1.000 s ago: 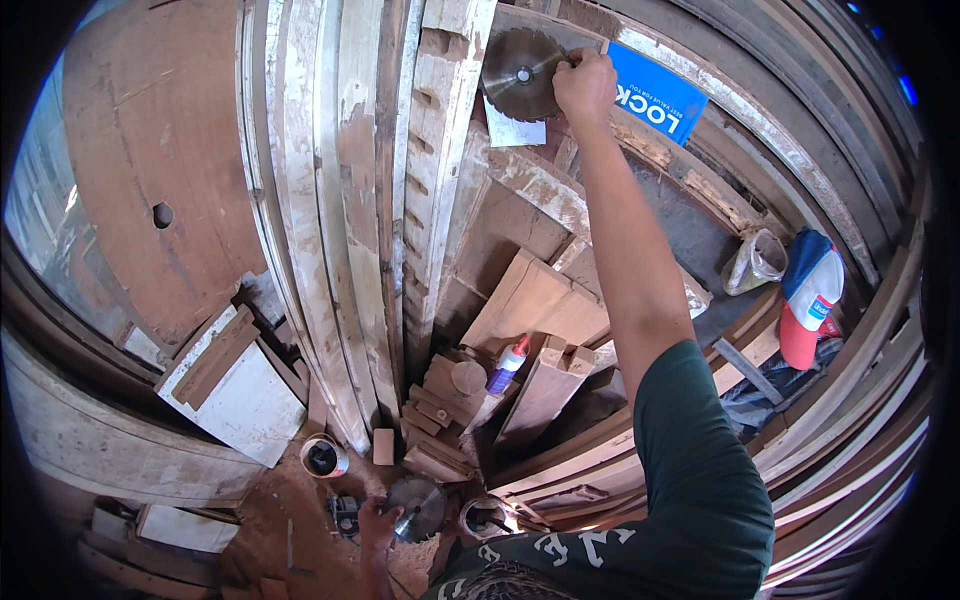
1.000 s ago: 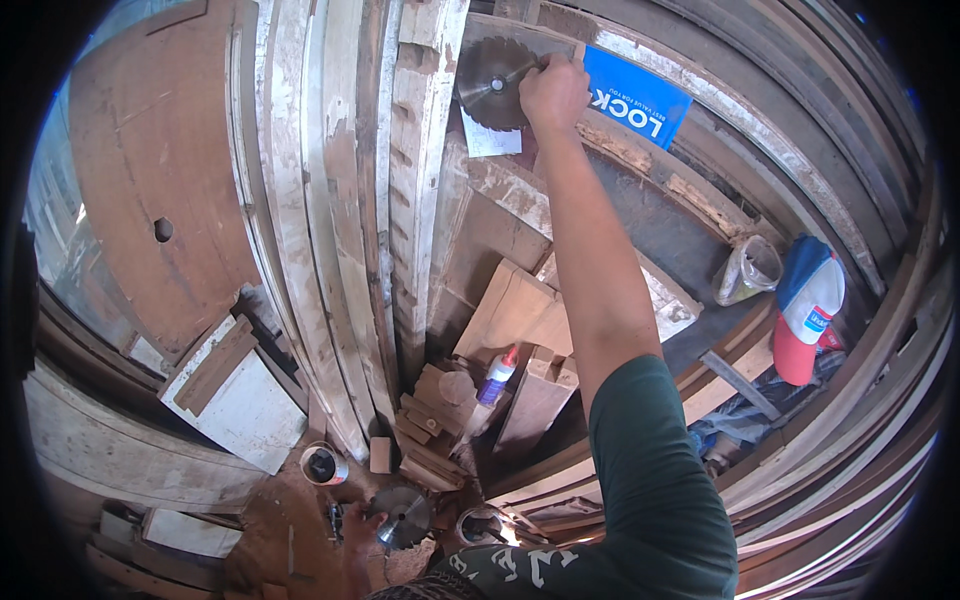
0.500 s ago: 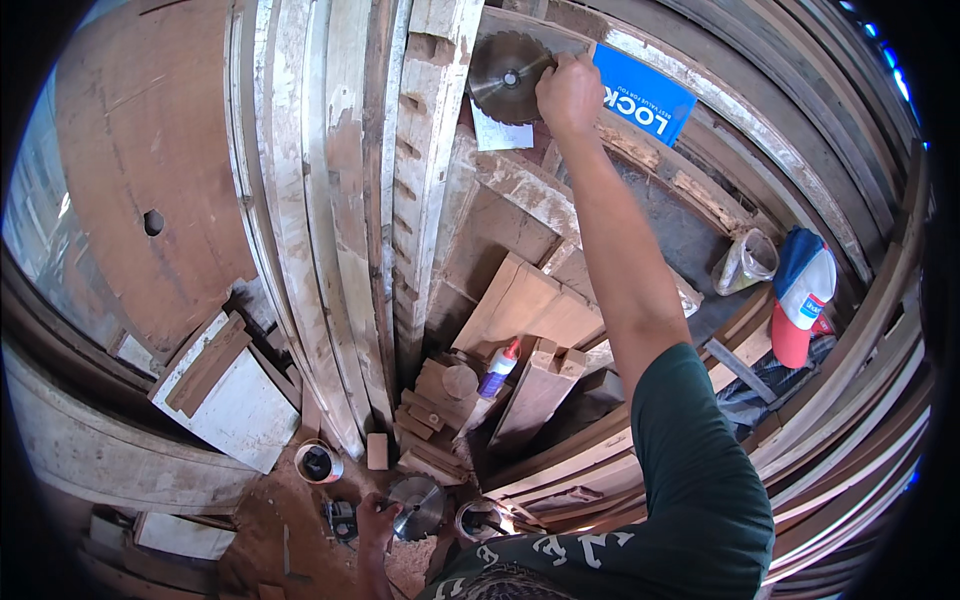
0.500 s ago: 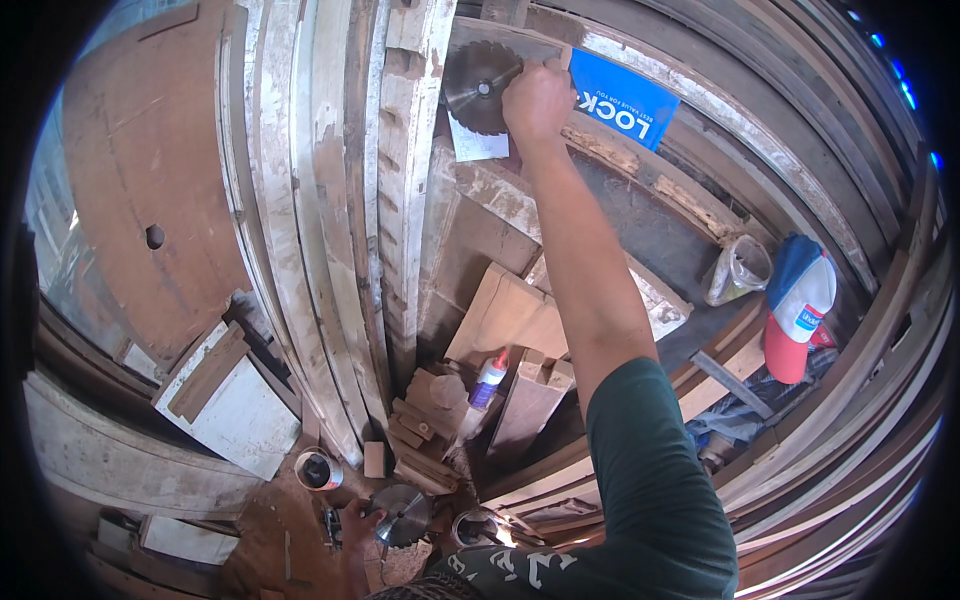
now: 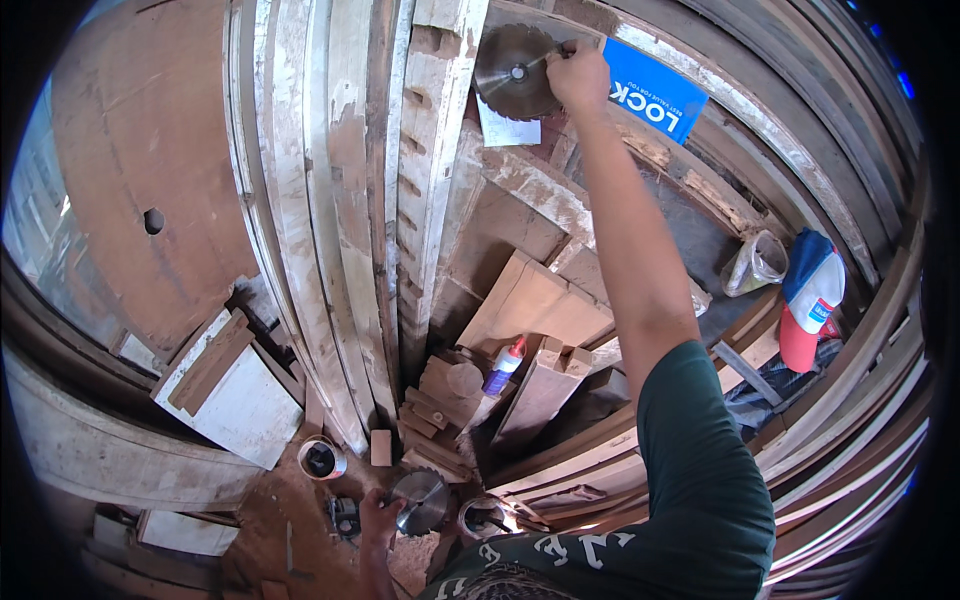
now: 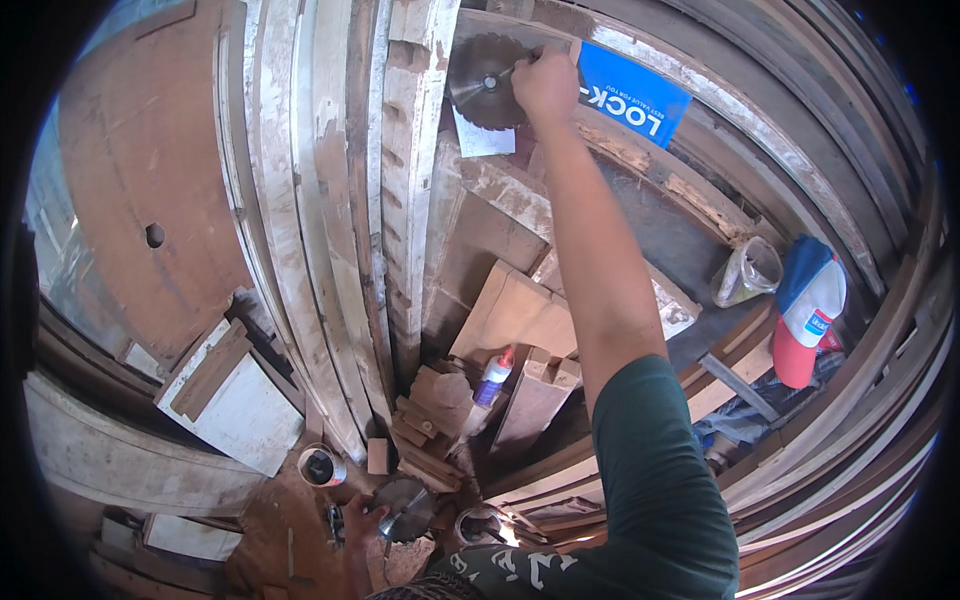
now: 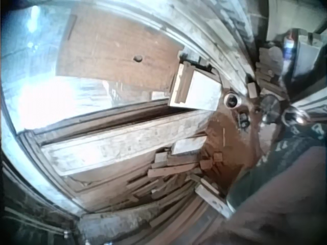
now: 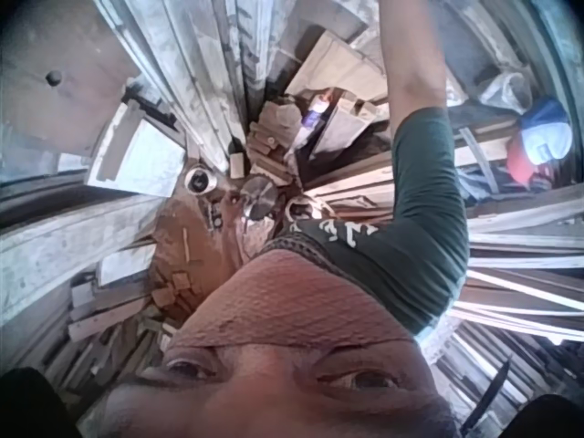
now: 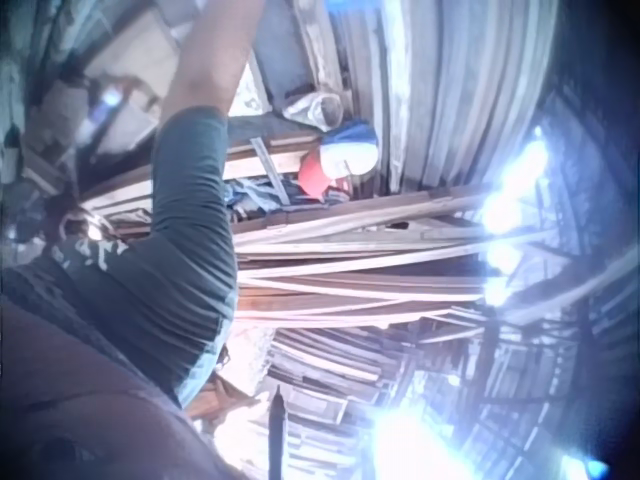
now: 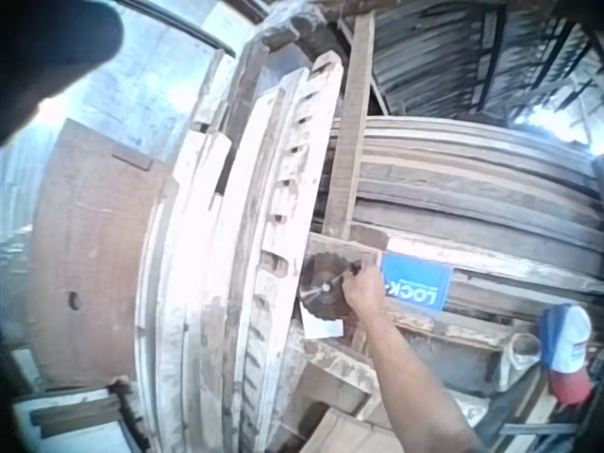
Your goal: The person removes the blade from a circular saw, retrieves a new blade from a storage area, and installs it onto the saw. They then tighten the arbor nut to secure the blade in place.
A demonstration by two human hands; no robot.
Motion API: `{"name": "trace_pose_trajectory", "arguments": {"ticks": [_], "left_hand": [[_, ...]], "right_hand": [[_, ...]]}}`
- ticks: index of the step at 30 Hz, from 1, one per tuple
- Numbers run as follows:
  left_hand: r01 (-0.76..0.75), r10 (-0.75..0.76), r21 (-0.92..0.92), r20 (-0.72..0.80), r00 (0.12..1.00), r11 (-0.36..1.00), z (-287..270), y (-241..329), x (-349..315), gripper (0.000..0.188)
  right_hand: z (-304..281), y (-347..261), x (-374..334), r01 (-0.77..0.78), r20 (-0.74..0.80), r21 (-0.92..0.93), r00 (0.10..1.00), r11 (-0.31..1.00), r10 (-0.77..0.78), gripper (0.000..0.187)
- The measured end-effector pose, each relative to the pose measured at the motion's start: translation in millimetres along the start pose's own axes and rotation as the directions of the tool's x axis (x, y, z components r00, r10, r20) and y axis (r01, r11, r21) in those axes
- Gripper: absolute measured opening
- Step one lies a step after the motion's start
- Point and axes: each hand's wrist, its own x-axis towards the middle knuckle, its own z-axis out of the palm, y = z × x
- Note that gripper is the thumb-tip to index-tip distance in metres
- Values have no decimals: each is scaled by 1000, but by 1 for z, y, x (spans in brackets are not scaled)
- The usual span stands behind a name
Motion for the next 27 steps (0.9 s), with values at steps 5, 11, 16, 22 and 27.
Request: {"name": "trace_pose_trajectory", "arguments": {"ticks": [5, 11, 16, 22, 27], "left_hand": [[-6, 10, -198, 20, 1000, 980, -5, -14, 1, 32], [-37, 38, -121, 7, 999, 992, -11, -1, 1, 26], [-62, 69, -168, 37, 997, 984, -5, 53, 25, 25], [-520, 486, 197, 196, 852, 831, -16, 280, 98, 25], [-877, 753, 186, 454, 477, 443, 6, 528, 150, 13]], "right_hand": [[-2, 14, 34, -103, 320, -10, 942, 995, 100, 35], [-9, 15, 64, -97, 372, 232, 928, 968, 4, 28], [-44, 26, 87, -228, 414, 392, 909, 891, 51, 28], [-150, 19, 67, -153, 312, 402, 950, 903, 23, 17], [-262, 30, 0, -103, 261, 239, 965, 966, 38, 30]]}}
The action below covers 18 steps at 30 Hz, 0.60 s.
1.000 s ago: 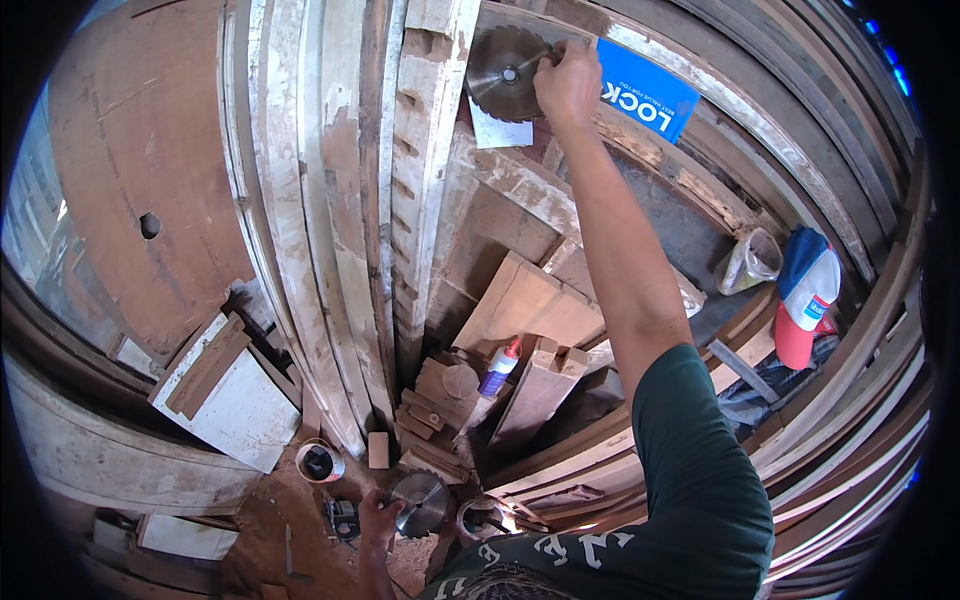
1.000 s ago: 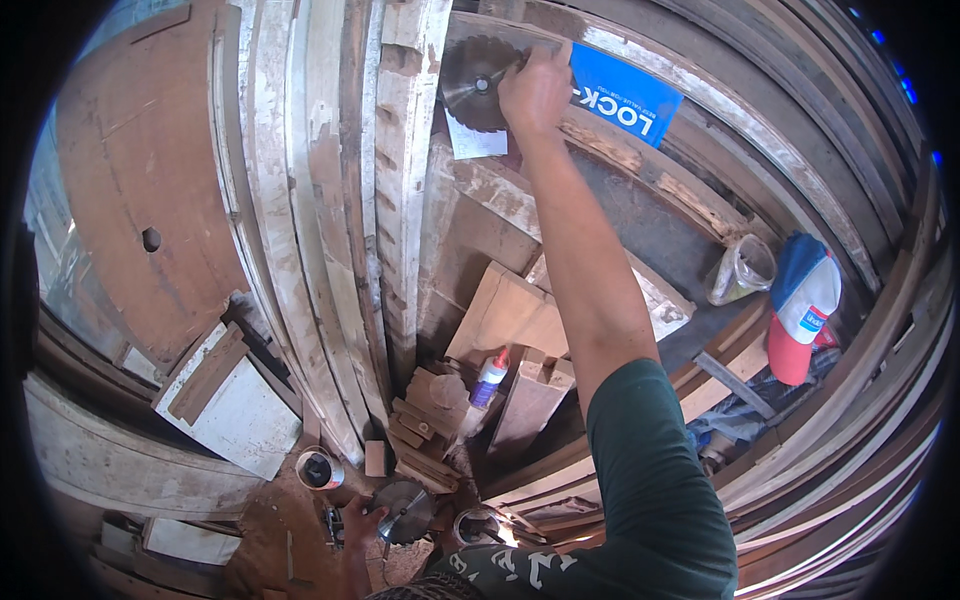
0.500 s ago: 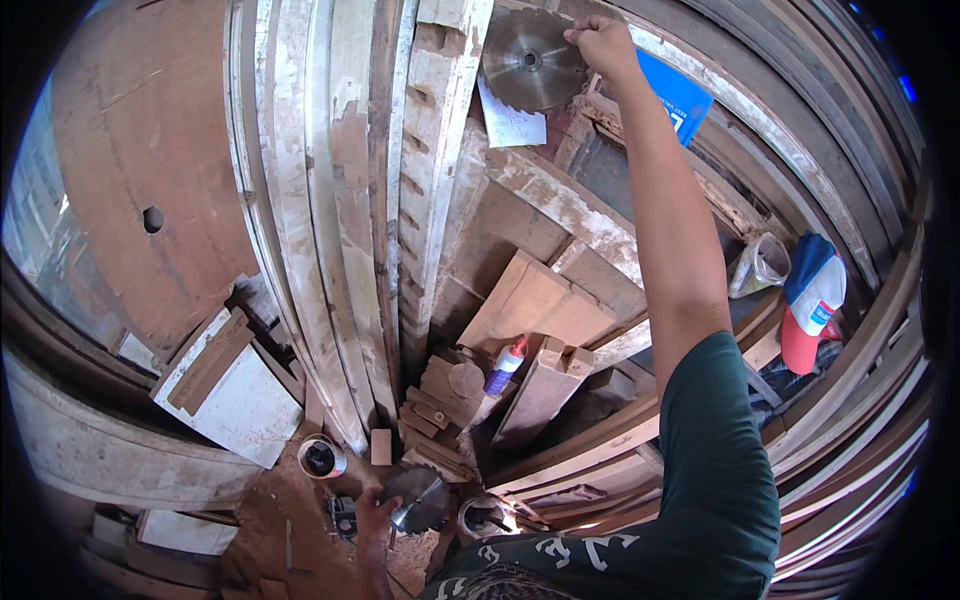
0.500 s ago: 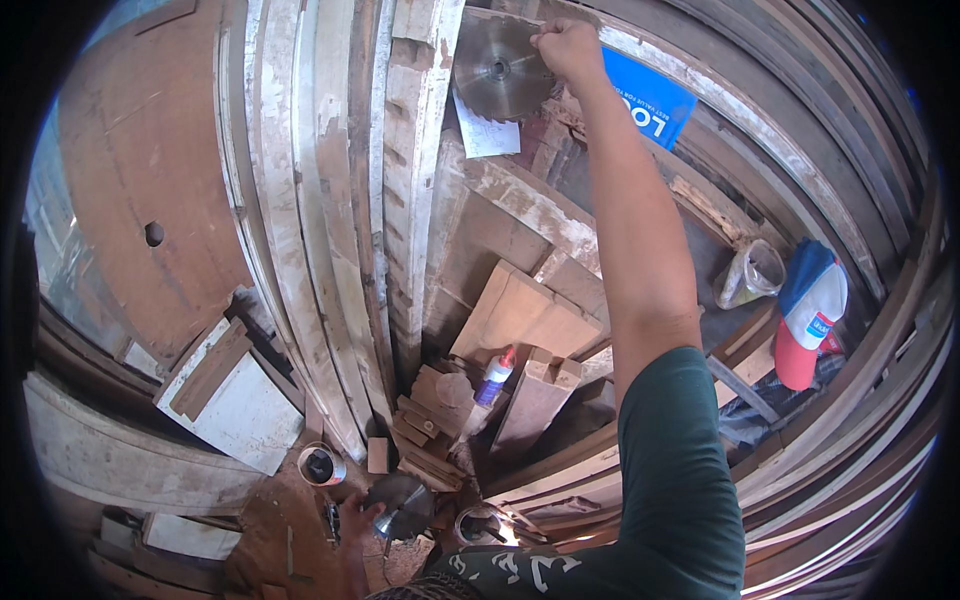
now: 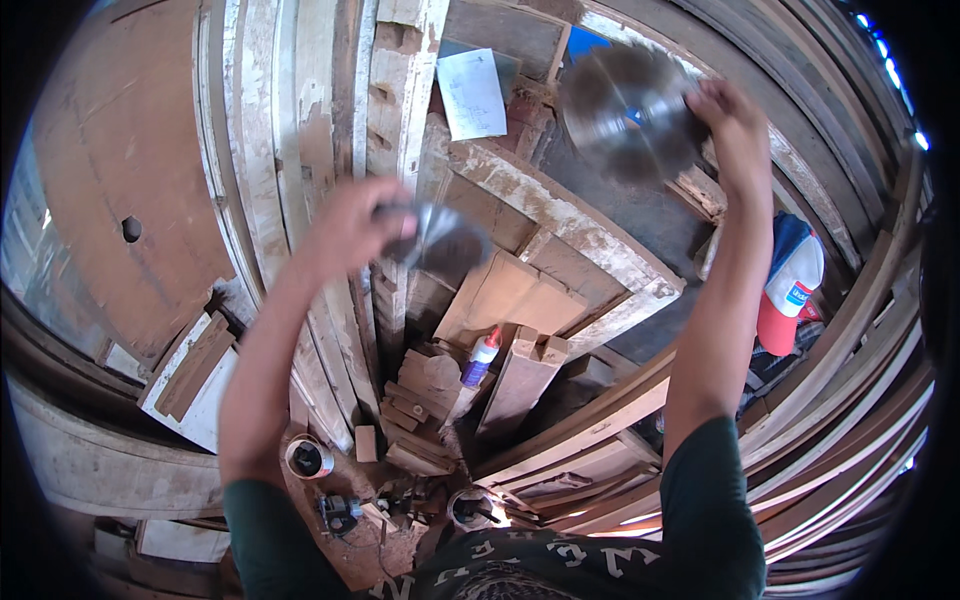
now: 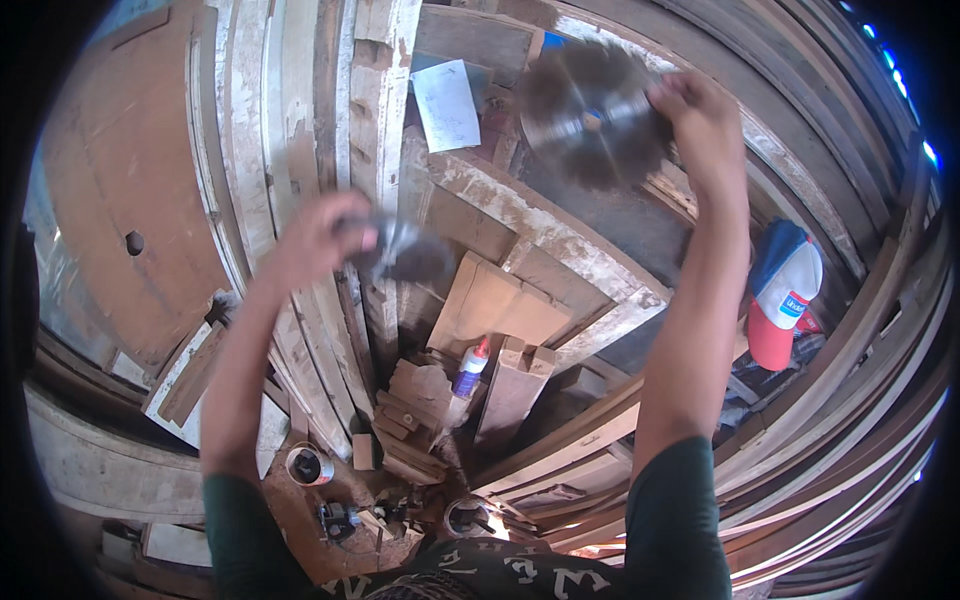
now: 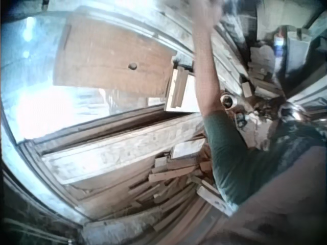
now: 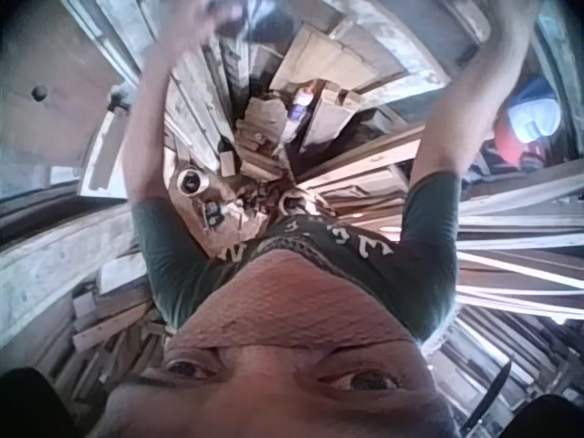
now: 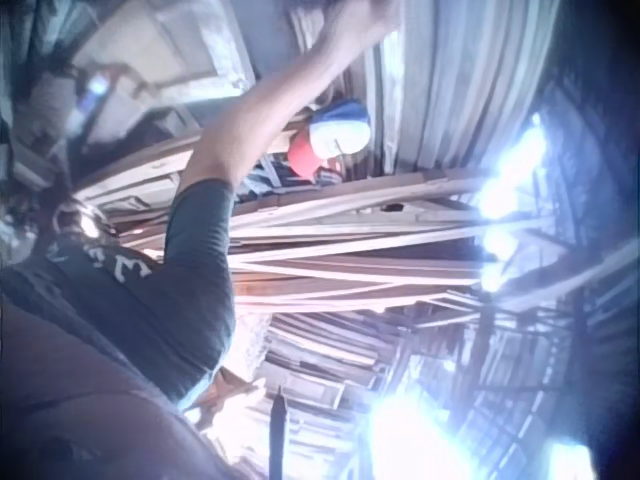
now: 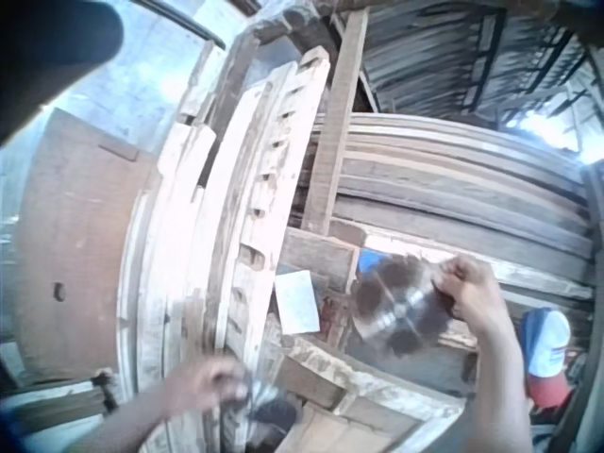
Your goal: The person removes the blade from a circular saw, retrieves a new blade from a storage area, and installs it onto the saw. They then tighten the arbor nut to secure the blade in place.
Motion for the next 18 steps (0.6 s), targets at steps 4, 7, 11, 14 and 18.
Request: {"name": "trace_pose_trajectory", "arguments": {"ticks": [4, 7, 11, 14, 18], "left_hand": [[-356, 360, 288, 39, 932, 889, -35, 51, 152, 19], [-365, 378, 300, 17, 926, 881, -43, 73, 221, 27], [-377, 403, 337, -6, 915, 863, -39, 54, 286, 38], [-332, 337, 457, 74, 939, 825, -40, 55, 305, 42], [-331, 347, 495, 62, 936, 803, -46, 44, 327, 43]], "right_hand": [[-70, 9, -103, -197, 21, 42, 980, 980, 196, 23], [-92, 25, -170, -351, 72, 57, 935, 935, 347, 15], [-105, 49, -236, -520, 178, 123, 849, 845, 497, 13], [-118, 60, -263, -573, 183, 108, 814, 812, 551, 10], [-134, 77, -288, -616, 166, 74, 783, 784, 599, 9]]}}
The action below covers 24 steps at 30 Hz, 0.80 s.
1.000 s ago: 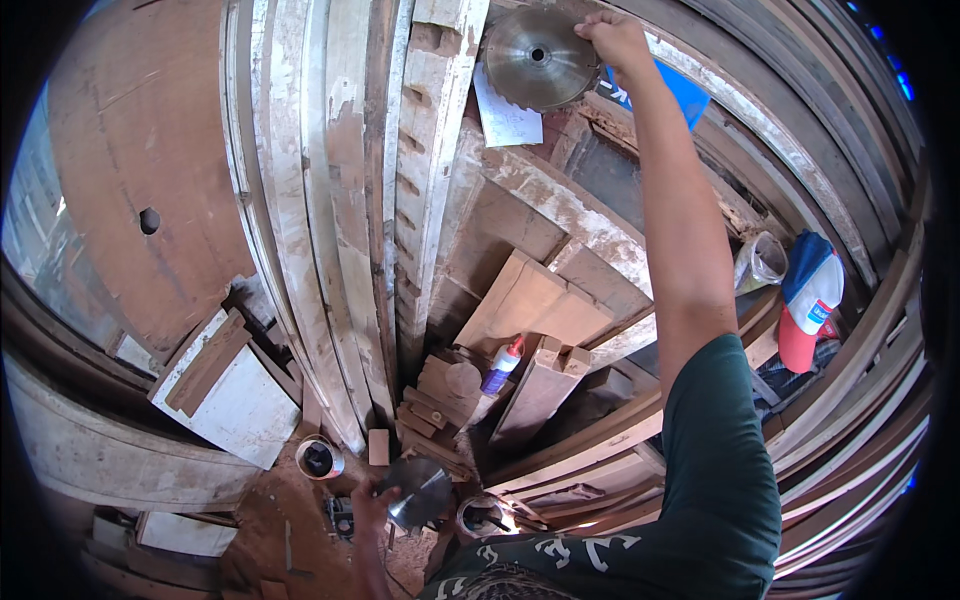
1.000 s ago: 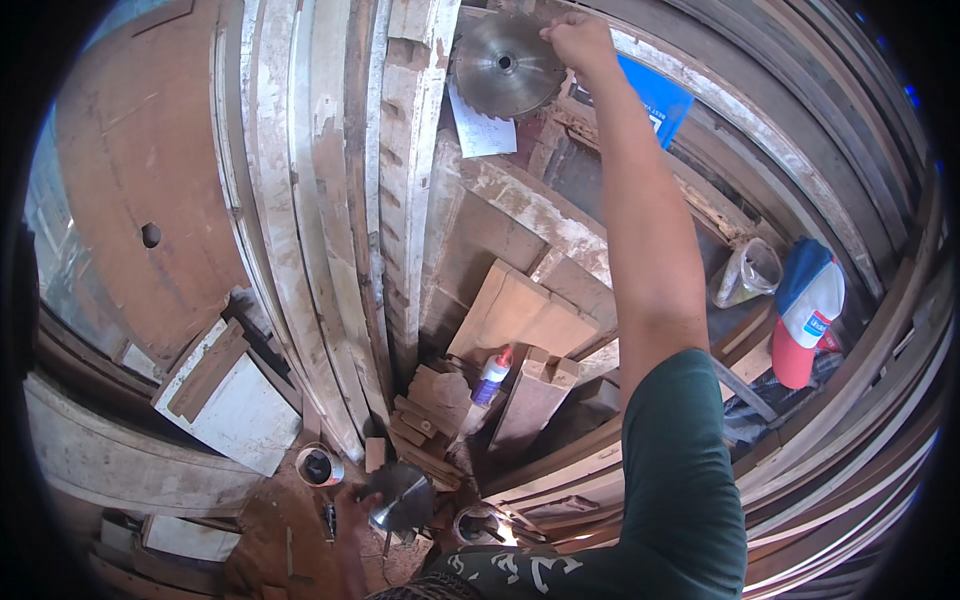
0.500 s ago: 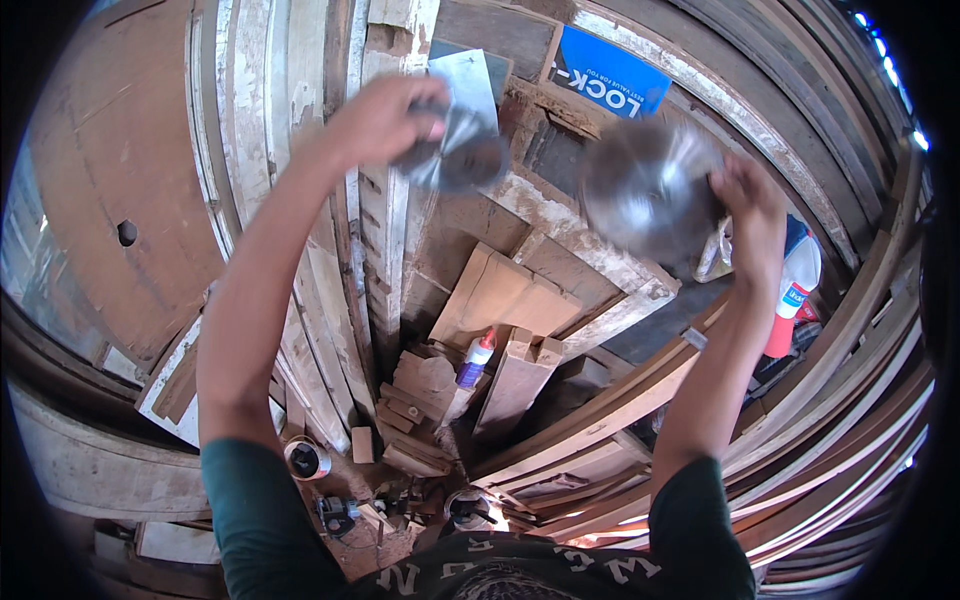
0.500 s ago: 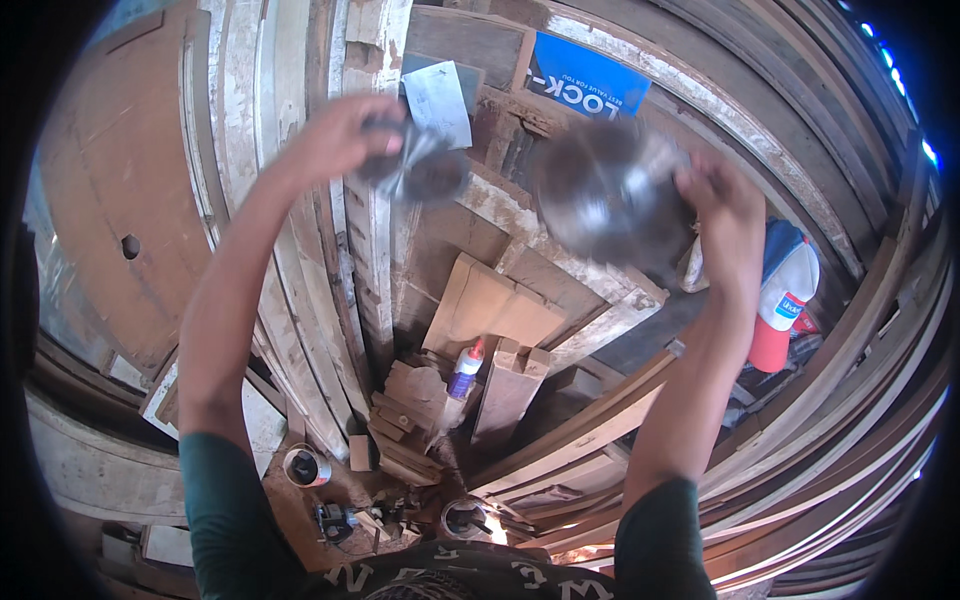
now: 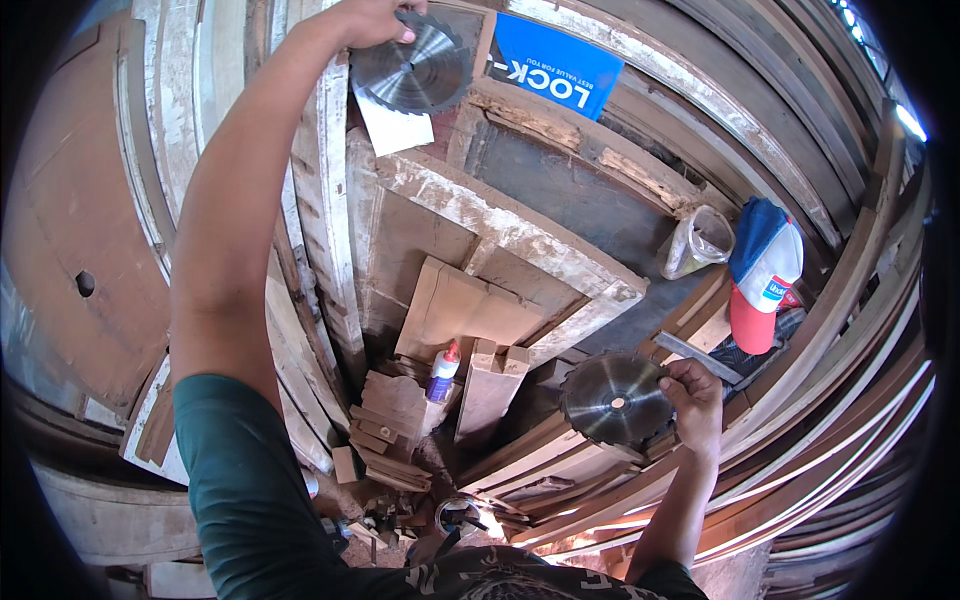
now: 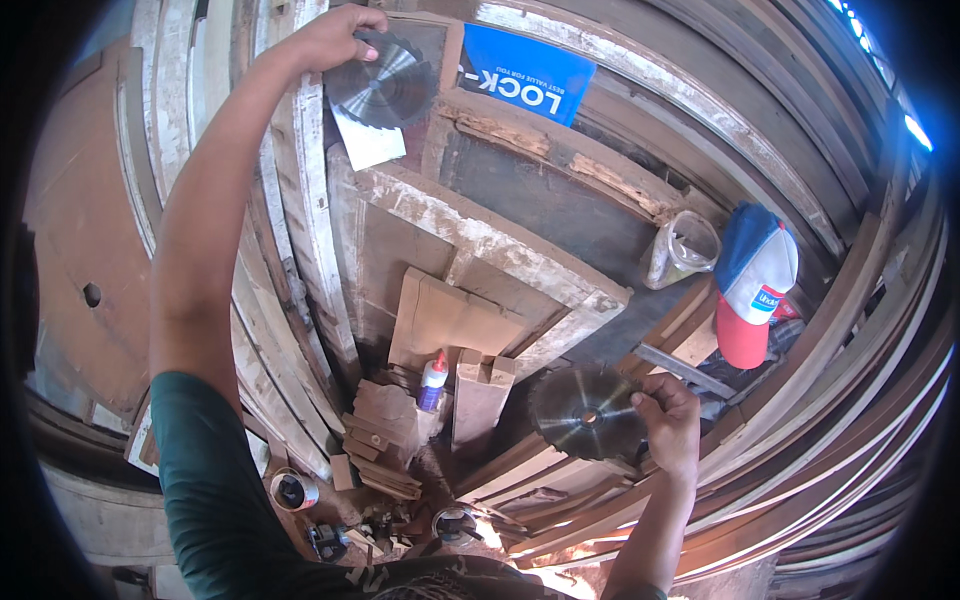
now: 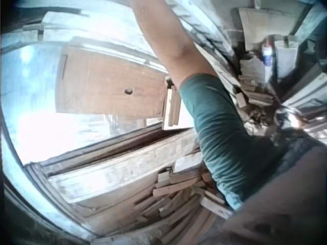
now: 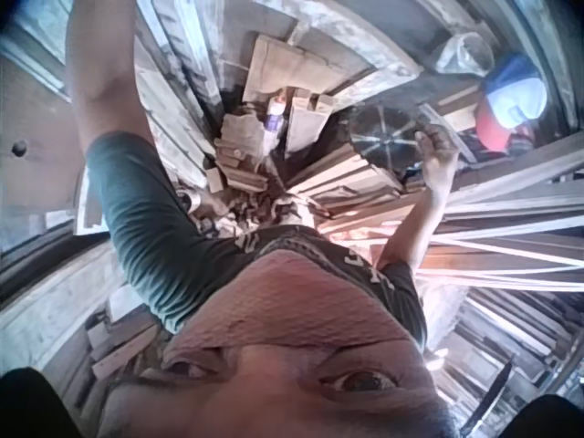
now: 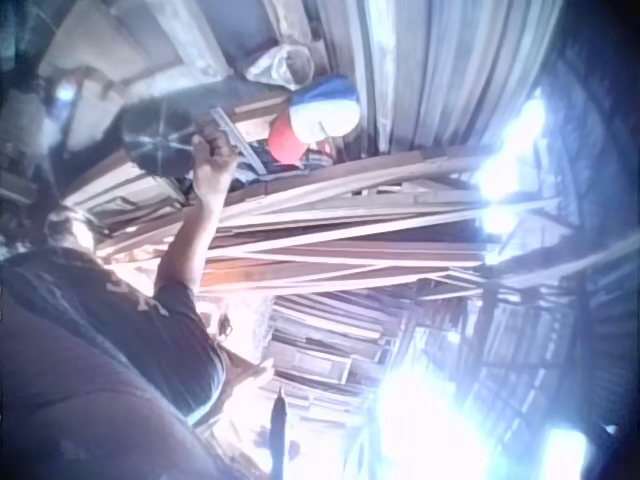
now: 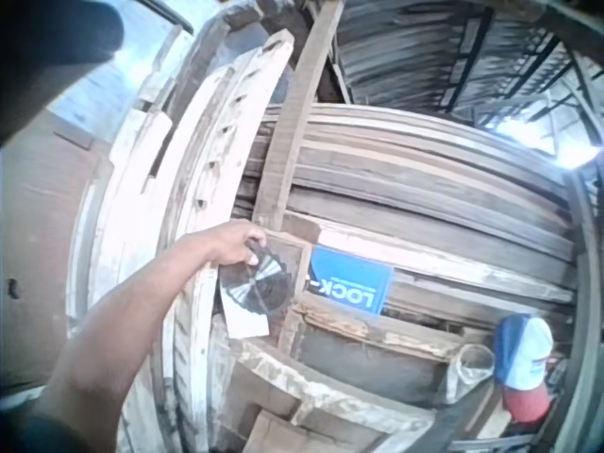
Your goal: The person removes the blade from a circular saw, retrieves a new blade from a storage area, and installs it onto the saw. They then tighten the arbor nut to secure the blade in place.
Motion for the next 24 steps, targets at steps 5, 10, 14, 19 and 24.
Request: {"name": "trace_pose_trajectory", "arguments": {"ticks": [5, 10, 14, 19, 24], "left_hand": [[39, -42, 35, 97, 994, 999, 2, 7, 17, 48], [74, -87, 68, 210, 974, 995, -3, 21, 22, 52], [51, -65, 66, 229, 971, 996, -6, 18, 24, 53], [109, -88, -93, 204, 975, 990, -6, 21, 22, 54], [91, -100, 54, 203, 974, 994, -19, 16, 18, 55]], "right_hand": [[5, 11, -5, -51, 25, 5, 998, 999, 51, 8], [13, 20, -5, -71, 45, 27, 997, 997, 69, 8], [16, 20, -5, -74, 51, 19, 996, 997, 73, 8], [20, 19, -4, -64, 41, 11, 997, 998, 63, 8], [22, 9, -5, -60, 52, -33, 997, 998, 62, 6]]}}
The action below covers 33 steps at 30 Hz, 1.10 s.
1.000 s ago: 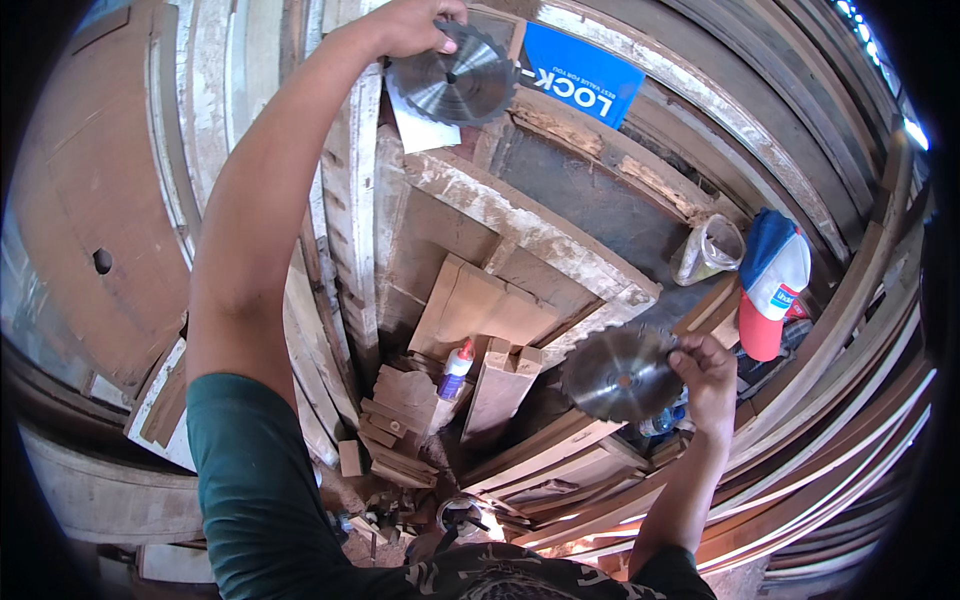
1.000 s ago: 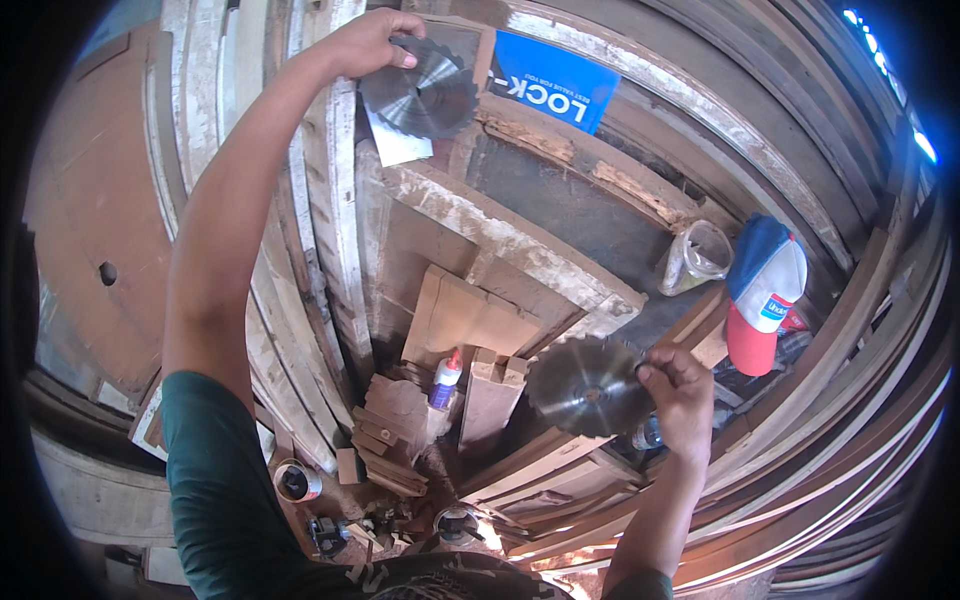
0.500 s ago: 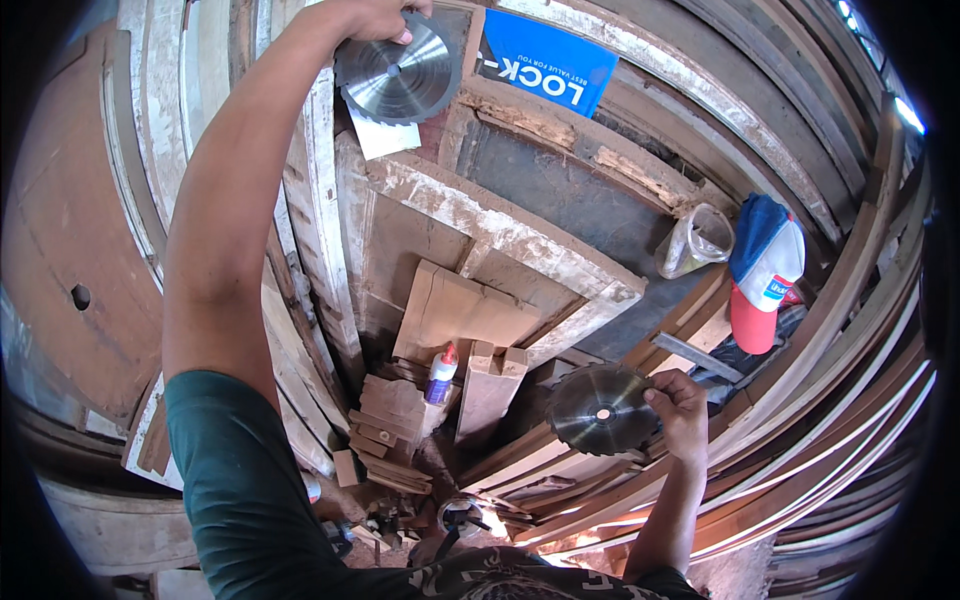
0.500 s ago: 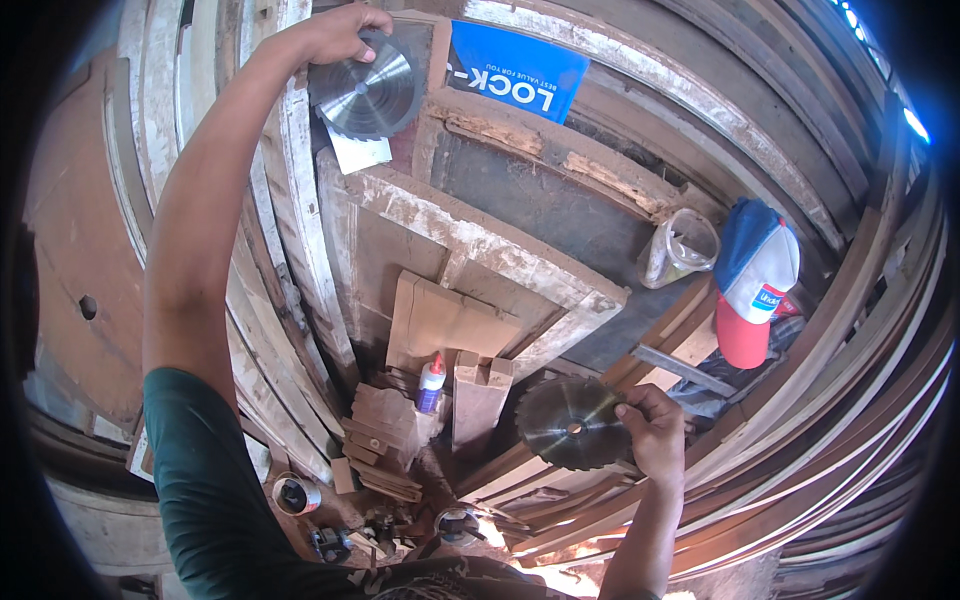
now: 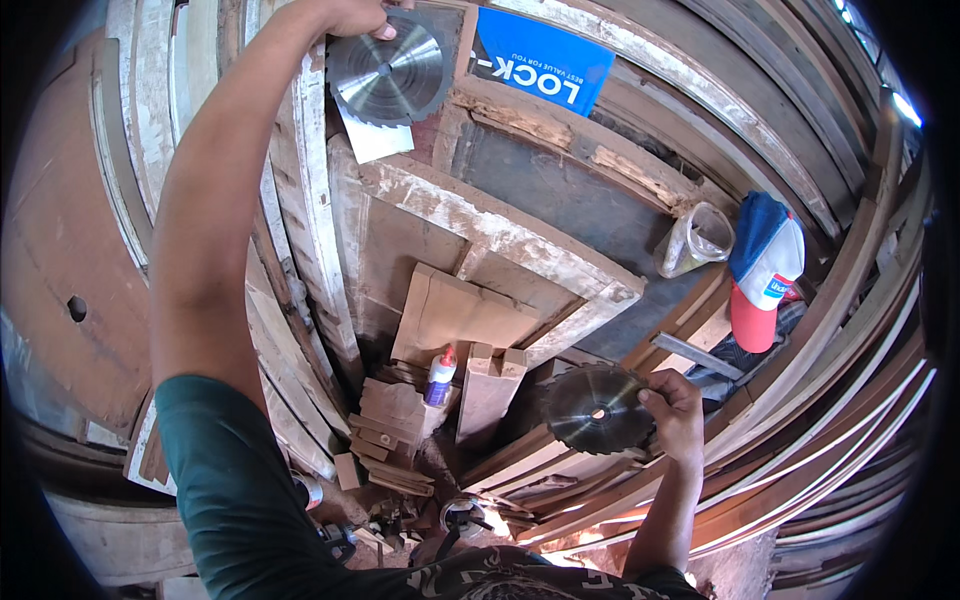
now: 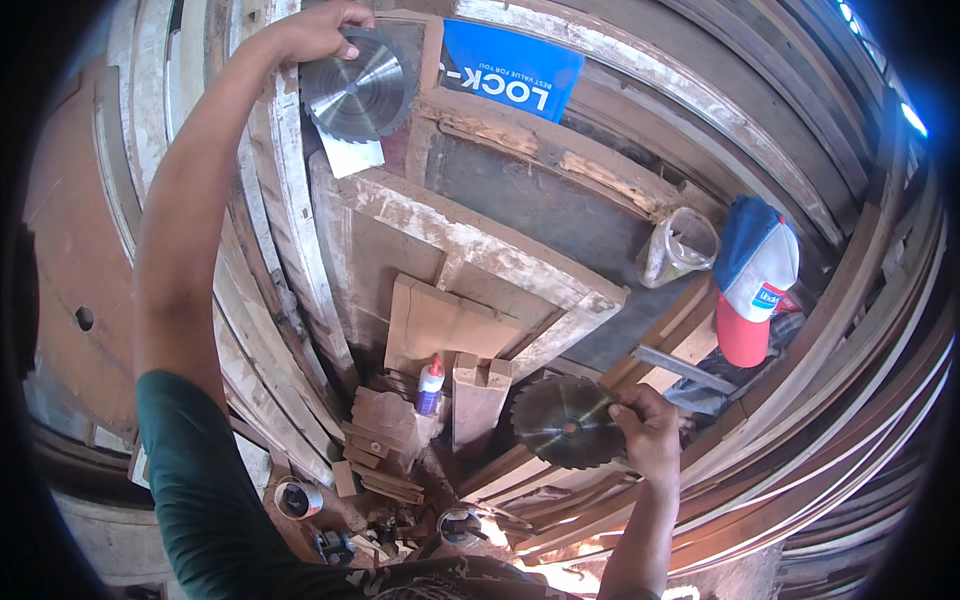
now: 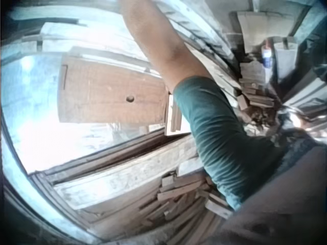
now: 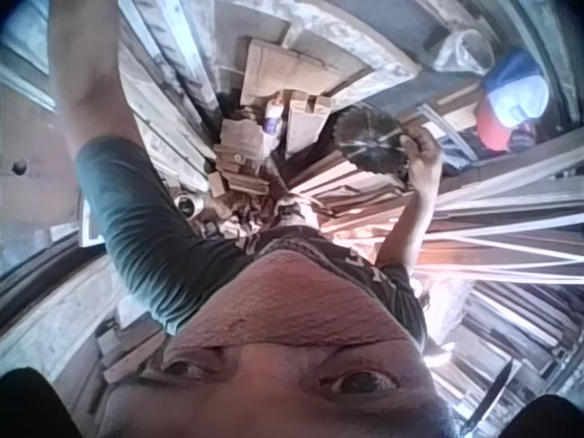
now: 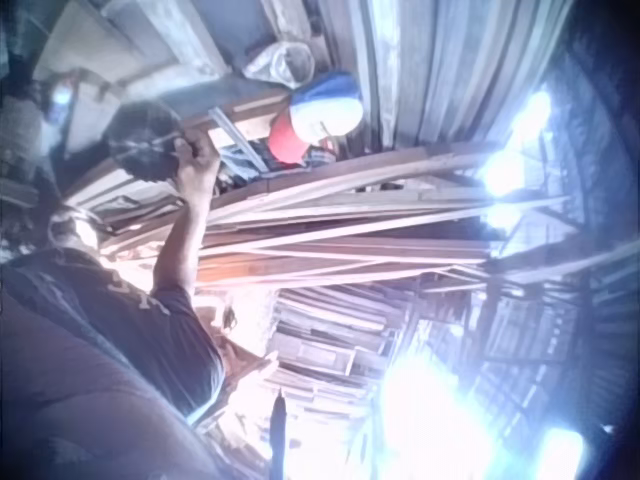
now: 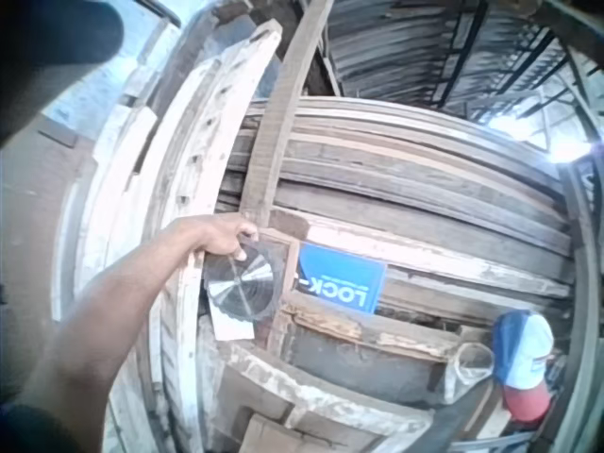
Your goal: The person removes the blade from a circular saw, retrieves a new blade from a storage area, and installs it onto the saw. They then tighten the arbor nut to secure the blade in place.
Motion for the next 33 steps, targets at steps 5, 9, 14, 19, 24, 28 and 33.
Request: {"name": "trace_pose_trajectory", "arguments": {"ticks": [5, 9, 14, 19, 24, 28, 33], "left_hand": [[17, -15, 115, -13, 1000, 993, -2, 2, 1, 49], [-70, 71, 133, -3, 997, 989, -3, -7, 1, 40], [4, -4, -125, -5, 1000, 992, -3, 2, -14, 36], [-132, 135, 81, -32, 990, 988, 1, -15, -13, 33], [-68, 106, 225, -165, 981, 972, 9, -15, -10, 32], [-61, 116, 273, -189, 975, 960, 26, -4, 9, 32], [-33, 206, 349, -472, 857, 937, 28, 6, -37, 31]], "right_hand": [[4, -1, -3, -19, -25, 23, 999, 1000, 20, 8], [4, 1, -5, -28, -25, 0, 999, 1000, 28, 8], [8, -1, -7, -27, -33, 3, 999, 1000, 27, 7], [9, 0, -7, -5, -9, -20, 1000, 1000, 5, 8], [18, -12, -8, -15, -1, 8, 1000, 1000, 15, 9], [17, -15, -12, -20, -33, -35, 999, 999, 19, 7], [34, -34, 0, 20, -97, -133, 995, 991, -33, 11]]}}
